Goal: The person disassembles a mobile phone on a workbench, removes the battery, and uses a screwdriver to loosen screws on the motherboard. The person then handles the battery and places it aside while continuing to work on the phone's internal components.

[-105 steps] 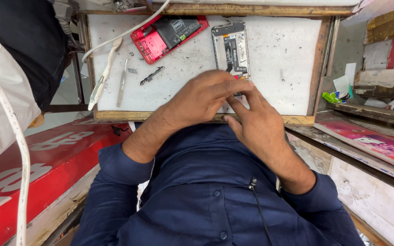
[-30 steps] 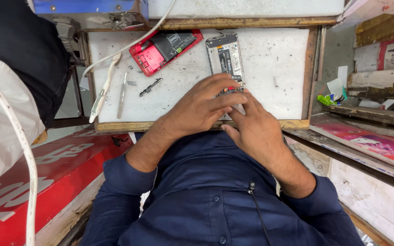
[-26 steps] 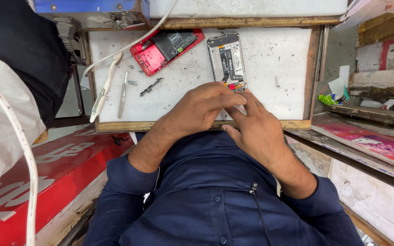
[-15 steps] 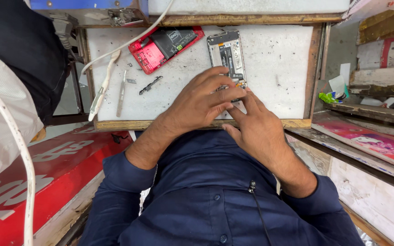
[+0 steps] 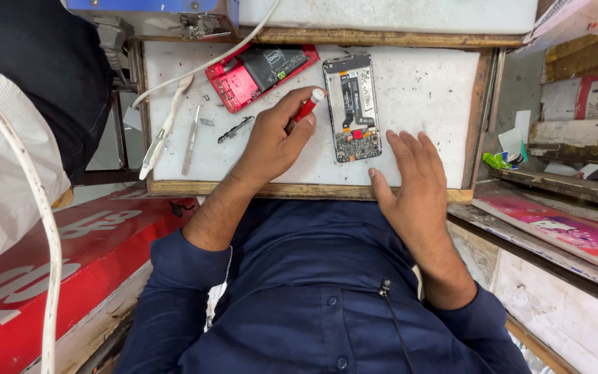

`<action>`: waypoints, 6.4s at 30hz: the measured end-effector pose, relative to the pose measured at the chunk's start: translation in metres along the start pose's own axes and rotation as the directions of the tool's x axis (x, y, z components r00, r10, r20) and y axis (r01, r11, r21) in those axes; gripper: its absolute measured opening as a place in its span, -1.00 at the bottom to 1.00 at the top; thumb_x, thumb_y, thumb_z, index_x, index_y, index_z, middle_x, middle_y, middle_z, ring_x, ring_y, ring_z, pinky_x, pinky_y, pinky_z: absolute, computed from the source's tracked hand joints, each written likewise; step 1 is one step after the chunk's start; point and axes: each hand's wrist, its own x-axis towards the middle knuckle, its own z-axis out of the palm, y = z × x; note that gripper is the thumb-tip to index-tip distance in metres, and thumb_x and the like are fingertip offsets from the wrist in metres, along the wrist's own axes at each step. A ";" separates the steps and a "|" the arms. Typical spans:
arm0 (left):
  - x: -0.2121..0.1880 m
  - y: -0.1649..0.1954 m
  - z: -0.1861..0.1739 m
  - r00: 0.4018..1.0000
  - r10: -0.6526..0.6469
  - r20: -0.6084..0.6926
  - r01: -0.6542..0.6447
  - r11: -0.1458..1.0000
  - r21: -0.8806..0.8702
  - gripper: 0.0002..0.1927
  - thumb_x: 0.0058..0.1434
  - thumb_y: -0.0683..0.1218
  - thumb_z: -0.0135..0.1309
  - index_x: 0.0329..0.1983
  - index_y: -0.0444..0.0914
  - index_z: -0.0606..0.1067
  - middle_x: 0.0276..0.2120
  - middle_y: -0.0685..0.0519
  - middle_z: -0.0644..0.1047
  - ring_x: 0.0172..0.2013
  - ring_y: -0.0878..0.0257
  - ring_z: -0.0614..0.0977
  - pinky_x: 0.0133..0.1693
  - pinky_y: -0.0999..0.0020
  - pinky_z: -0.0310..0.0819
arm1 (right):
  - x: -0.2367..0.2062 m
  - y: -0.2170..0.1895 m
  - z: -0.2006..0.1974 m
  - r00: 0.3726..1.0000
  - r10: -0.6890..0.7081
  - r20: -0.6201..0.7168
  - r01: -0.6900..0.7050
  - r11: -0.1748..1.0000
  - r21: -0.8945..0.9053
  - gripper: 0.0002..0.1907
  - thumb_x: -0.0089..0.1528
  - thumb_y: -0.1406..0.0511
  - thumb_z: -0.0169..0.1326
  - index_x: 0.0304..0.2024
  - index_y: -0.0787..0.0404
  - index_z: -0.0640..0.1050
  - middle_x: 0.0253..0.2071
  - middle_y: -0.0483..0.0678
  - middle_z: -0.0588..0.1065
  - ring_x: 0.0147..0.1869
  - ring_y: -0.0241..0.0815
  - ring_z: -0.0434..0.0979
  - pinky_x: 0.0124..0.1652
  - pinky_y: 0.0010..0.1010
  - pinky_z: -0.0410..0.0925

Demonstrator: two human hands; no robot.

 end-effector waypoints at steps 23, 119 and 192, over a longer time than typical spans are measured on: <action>-0.049 -0.030 -0.039 0.979 -0.186 -0.080 0.100 0.788 -0.607 -0.71 0.47 -0.15 0.04 0.22 -0.30 0.42 -0.32 0.07 0.49 -0.43 0.42 0.38 -0.36 0.51 0.31 | 0.045 0.001 0.001 0.971 -0.104 0.214 0.135 0.981 -0.137 0.11 -0.04 0.24 0.38 0.50 0.01 0.15 0.35 0.32 0.24 0.16 0.30 0.32 0.05 0.13 0.18; -0.048 -0.001 -0.066 0.918 0.220 -0.331 0.130 0.620 0.773 -0.73 0.34 -0.19 0.22 0.10 -0.26 0.56 -0.12 -0.09 0.57 -0.11 -0.06 0.59 -0.06 0.04 0.48 | 0.029 0.039 0.012 0.995 -0.095 -0.022 0.098 0.966 0.239 -0.60 0.36 0.40 0.14 0.26 0.29 0.49 0.20 0.15 0.53 0.31 0.12 0.50 0.24 -0.15 0.40; -0.007 -0.054 -0.081 0.779 0.458 -0.428 -0.223 0.840 0.494 -0.43 0.63 -0.29 0.06 0.46 -0.16 0.01 -0.07 -0.07 0.62 -0.09 0.23 0.75 0.01 0.41 0.74 | 0.038 0.055 0.024 0.978 -0.203 0.047 0.166 0.895 0.413 -0.73 0.29 0.42 0.18 0.06 0.19 0.59 0.11 0.00 0.60 0.40 0.03 0.51 0.52 0.14 0.09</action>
